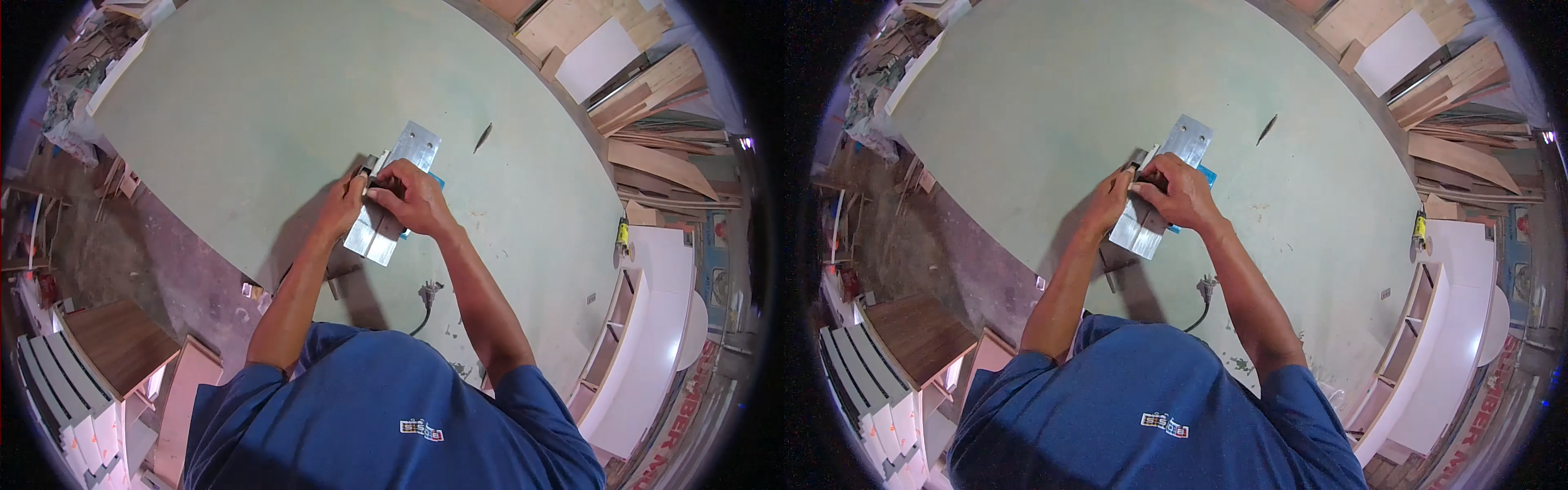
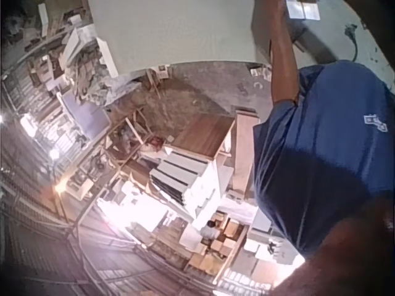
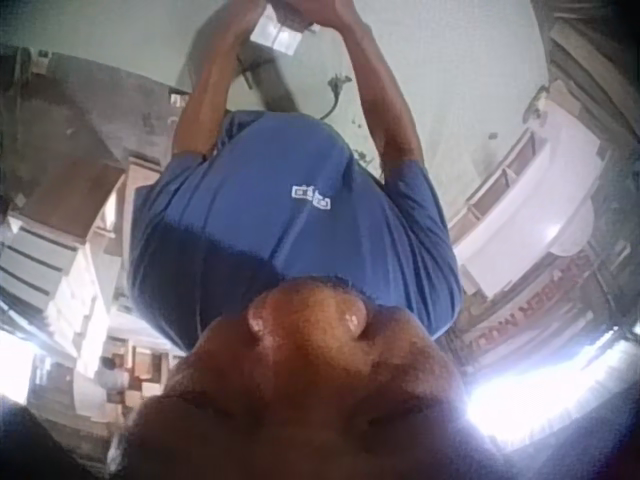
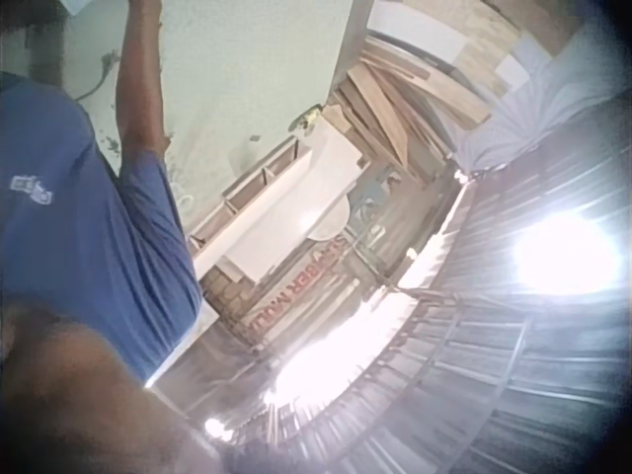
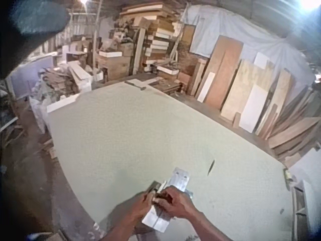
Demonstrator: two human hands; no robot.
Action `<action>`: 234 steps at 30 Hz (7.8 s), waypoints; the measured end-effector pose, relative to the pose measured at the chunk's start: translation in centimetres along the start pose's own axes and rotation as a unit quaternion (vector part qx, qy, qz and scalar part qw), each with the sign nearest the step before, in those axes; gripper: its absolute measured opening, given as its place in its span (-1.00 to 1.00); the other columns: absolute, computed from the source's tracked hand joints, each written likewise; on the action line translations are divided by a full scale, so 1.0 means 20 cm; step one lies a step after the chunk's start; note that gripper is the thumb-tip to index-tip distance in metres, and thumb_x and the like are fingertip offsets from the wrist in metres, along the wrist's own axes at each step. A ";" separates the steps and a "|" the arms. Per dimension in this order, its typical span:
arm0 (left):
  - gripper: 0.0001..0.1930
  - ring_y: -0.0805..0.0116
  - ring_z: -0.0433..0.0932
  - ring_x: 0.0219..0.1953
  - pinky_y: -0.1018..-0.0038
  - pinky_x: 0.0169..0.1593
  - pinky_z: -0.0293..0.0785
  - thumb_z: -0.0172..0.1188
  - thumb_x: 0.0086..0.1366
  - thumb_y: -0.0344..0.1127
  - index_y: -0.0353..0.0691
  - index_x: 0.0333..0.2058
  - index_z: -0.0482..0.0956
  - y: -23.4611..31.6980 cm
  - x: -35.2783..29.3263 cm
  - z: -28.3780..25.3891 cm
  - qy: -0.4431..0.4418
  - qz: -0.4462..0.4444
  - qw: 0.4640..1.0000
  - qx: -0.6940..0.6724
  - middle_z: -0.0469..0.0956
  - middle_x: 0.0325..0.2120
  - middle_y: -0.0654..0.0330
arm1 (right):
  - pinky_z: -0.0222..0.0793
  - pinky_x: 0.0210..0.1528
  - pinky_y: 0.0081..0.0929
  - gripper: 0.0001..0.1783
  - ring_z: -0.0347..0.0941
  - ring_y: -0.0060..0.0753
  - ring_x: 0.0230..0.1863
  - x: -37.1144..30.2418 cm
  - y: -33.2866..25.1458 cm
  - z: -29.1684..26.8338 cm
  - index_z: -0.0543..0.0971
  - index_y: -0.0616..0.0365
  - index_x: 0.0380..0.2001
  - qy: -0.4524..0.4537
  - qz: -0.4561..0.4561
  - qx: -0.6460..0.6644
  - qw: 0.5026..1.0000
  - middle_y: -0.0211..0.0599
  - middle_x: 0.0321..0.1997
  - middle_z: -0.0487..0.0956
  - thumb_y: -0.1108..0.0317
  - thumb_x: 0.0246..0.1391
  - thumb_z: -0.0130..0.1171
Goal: The person assembles components of a wood planer by hand and using a wrench.
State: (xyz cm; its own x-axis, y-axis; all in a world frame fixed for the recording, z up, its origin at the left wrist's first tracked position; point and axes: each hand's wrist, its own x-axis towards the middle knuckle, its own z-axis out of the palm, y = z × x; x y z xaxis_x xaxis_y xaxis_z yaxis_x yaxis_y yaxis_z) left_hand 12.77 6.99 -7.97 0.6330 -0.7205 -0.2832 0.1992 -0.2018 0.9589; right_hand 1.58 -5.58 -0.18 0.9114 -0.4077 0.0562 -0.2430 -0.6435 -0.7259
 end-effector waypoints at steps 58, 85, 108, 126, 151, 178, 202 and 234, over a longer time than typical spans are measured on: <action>-0.53 0.34 0.45 -0.22 0.36 -0.04 0.40 -0.09 0.48 0.00 -0.39 -0.19 0.53 -0.01 -0.01 -0.02 0.010 0.032 0.999 0.026 0.51 -0.36 0.18 | 0.51 -0.19 -0.26 -0.85 0.59 -0.11 -0.24 0.01 -0.05 -0.04 0.65 0.09 -0.29 -0.022 -0.040 -0.024 0.999 -0.26 -0.25 0.58 0.35 0.04 0.32; -0.52 0.26 0.49 -0.11 0.32 0.05 0.41 -0.10 0.51 -0.04 -0.43 -0.05 0.54 0.01 -0.01 -0.01 0.015 0.042 0.998 0.038 0.58 -0.24 0.06 | 0.47 -0.22 -0.28 -0.82 0.57 -0.13 -0.24 -0.01 0.06 -0.04 0.64 0.10 -0.29 -0.024 -0.077 -0.009 0.997 -0.27 -0.24 0.55 0.31 0.03 0.34; -0.43 0.13 0.44 0.08 0.30 0.22 0.30 -0.09 0.53 0.07 -0.40 0.08 0.51 -0.29 0.20 -0.13 -0.020 -0.027 0.999 -0.001 0.52 0.01 -0.05 | 0.48 -0.19 -0.15 -0.81 0.57 -0.01 -0.24 0.01 0.06 0.03 0.57 0.17 -0.37 0.016 -0.075 -0.022 0.997 -0.16 -0.25 0.53 0.34 -0.02 0.36; -0.45 0.20 0.47 0.12 0.35 0.25 0.32 -0.12 0.53 -0.01 -0.41 0.11 0.54 -0.18 0.12 -0.09 -0.050 -0.015 0.998 -0.042 0.56 0.03 -0.01 | 0.52 -0.15 -0.18 -0.84 0.59 -0.02 -0.20 0.00 0.11 0.07 0.65 0.06 -0.33 0.028 -0.127 0.021 0.991 -0.19 -0.25 0.59 0.34 -0.04 0.27; -0.37 0.13 0.57 0.01 0.27 0.14 0.41 -0.06 0.47 0.12 -0.44 0.04 0.57 -0.09 0.06 -0.01 0.018 -0.008 0.998 0.059 0.64 -0.06 -0.07 | 0.42 -0.31 -0.37 -0.72 0.49 -0.39 -0.41 -0.24 0.15 -0.12 0.64 0.18 -0.27 0.147 -0.007 0.012 0.989 -0.27 -0.36 0.56 0.20 0.12 0.41; -0.46 0.24 0.54 -0.08 0.34 0.09 0.40 -0.06 0.47 0.04 -0.42 -0.02 0.58 0.05 -0.05 -0.01 0.038 -0.016 0.999 0.010 0.62 -0.16 0.01 | 0.50 -0.25 -0.47 -0.85 0.58 -0.43 -0.33 -0.75 0.34 -0.11 0.65 0.25 -0.27 0.158 0.275 0.170 0.933 -0.29 -0.35 0.63 0.39 0.13 0.31; -0.48 0.14 0.57 -0.09 0.25 0.06 0.42 -0.07 0.45 0.01 -0.44 -0.06 0.54 -0.03 0.01 -0.02 0.037 0.019 0.998 0.048 0.62 -0.22 -0.10 | 0.52 -0.25 -0.23 -0.91 0.59 0.00 -0.29 -0.14 -0.08 -0.05 0.61 0.24 -0.32 0.051 -0.068 -0.085 0.993 -0.15 -0.29 0.62 0.57 0.07 0.17; -0.49 0.30 0.50 -0.09 0.39 0.09 0.38 -0.03 0.46 0.03 -0.41 -0.09 0.58 -0.02 0.02 -0.03 0.020 -0.013 1.000 0.016 0.60 -0.19 0.11 | 0.53 -0.15 -0.26 -0.79 0.60 -0.07 -0.18 -0.10 -0.05 -0.06 0.62 0.21 -0.27 -0.005 -0.131 -0.058 0.990 -0.17 -0.23 0.62 0.67 0.01 0.16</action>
State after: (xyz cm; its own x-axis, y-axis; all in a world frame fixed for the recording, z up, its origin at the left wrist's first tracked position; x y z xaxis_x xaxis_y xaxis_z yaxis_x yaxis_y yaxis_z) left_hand 13.36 7.08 -8.56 0.6581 -0.6871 -0.3080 0.1923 -0.2422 0.9510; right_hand -0.31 -4.86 1.24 0.9515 -0.2106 0.2243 -0.0339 -0.7963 -0.6039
